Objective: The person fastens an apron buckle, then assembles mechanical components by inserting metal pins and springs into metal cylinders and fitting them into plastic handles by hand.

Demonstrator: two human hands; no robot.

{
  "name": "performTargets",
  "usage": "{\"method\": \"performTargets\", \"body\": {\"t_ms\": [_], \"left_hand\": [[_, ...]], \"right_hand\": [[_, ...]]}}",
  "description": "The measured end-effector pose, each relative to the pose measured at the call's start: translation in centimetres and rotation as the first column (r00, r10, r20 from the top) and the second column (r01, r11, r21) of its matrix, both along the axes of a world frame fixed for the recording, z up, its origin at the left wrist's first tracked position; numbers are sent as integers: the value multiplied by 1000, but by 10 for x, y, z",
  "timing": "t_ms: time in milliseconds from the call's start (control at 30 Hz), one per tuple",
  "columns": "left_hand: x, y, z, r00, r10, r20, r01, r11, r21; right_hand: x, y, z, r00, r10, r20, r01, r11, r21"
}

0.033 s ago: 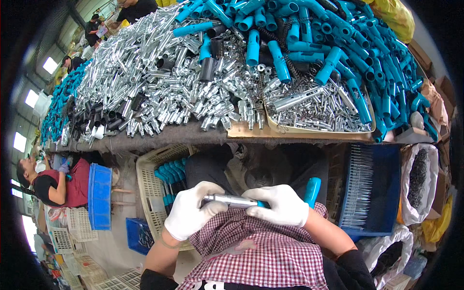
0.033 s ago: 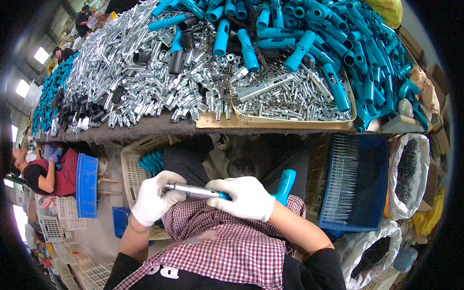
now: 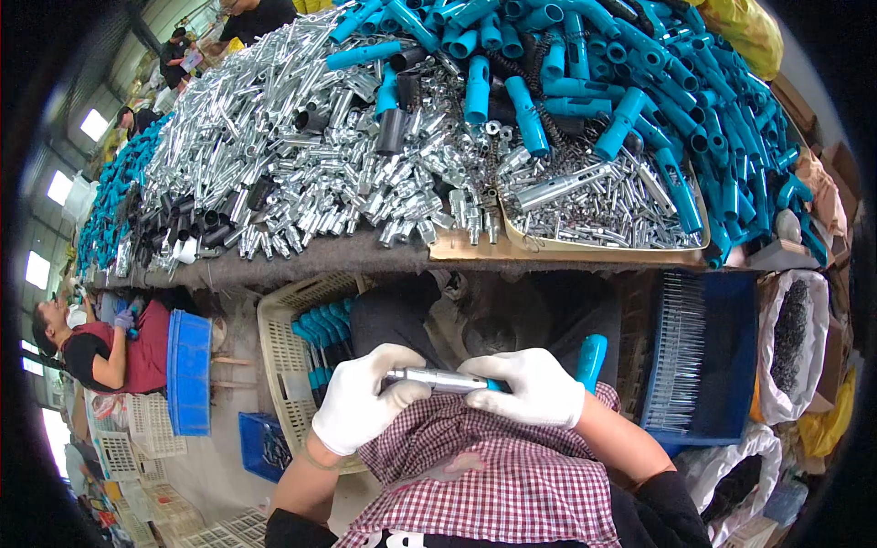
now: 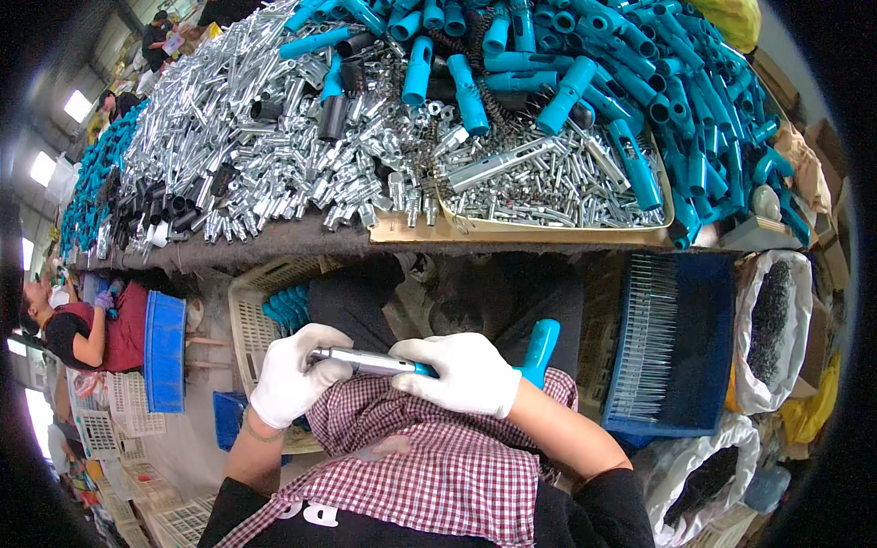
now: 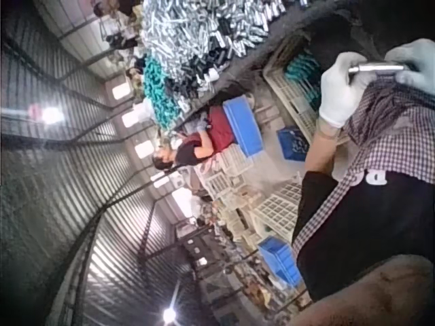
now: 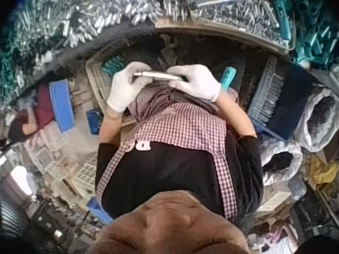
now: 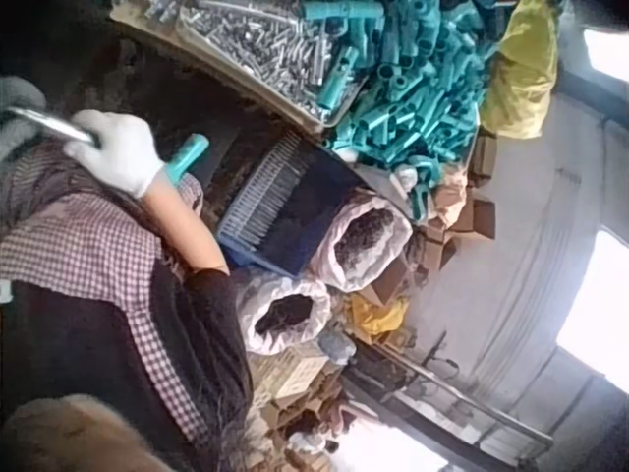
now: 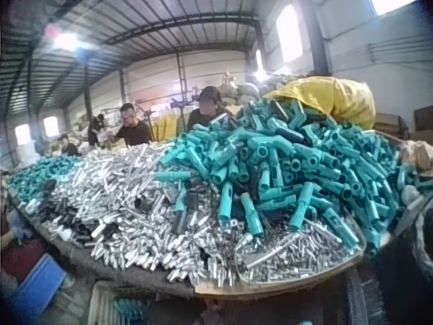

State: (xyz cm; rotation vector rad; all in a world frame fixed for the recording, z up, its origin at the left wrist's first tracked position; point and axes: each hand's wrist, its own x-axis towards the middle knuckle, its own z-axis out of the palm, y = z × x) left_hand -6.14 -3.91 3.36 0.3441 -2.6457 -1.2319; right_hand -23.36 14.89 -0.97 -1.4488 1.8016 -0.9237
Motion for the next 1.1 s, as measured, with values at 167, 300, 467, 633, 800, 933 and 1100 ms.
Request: {"method": "performTargets", "body": {"t_ms": [167, 300, 467, 633, 800, 933, 1100], "left_hand": [[-11, -1, 6, 978, -169, -120, 168, 986, -23], [-11, -3, 4, 947, -266, -181, 250, 963, -104], [-4, 5, -12, 993, -44, -113, 40, 998, -41], [-4, 7, -19, 969, 180, 169, -240, 854, 462], [1, 5, -25, 988, -25, -155, 29, 999, 24], [-2, 1, -17, 917, -326, -231, 308, 945, -112], [-3, 2, -16, 903, -344, -256, 332, 939, -92]], "right_hand": [[-5, 3, -19, 970, 70, 234, -49, 994, -96], [-6, 3, -15, 966, 78, 246, -74, 997, -26], [10, -2, 8, 973, -62, -223, 52, 997, -54], [19, -10, -1, 779, -208, -592, 36, 957, -289], [4, -5, 2, 874, -91, -478, 14, 987, -163], [-13, 1, -8, 979, 138, 153, -131, 990, -54], [-12, 4, -18, 947, 173, 271, -154, 984, -92]]}}
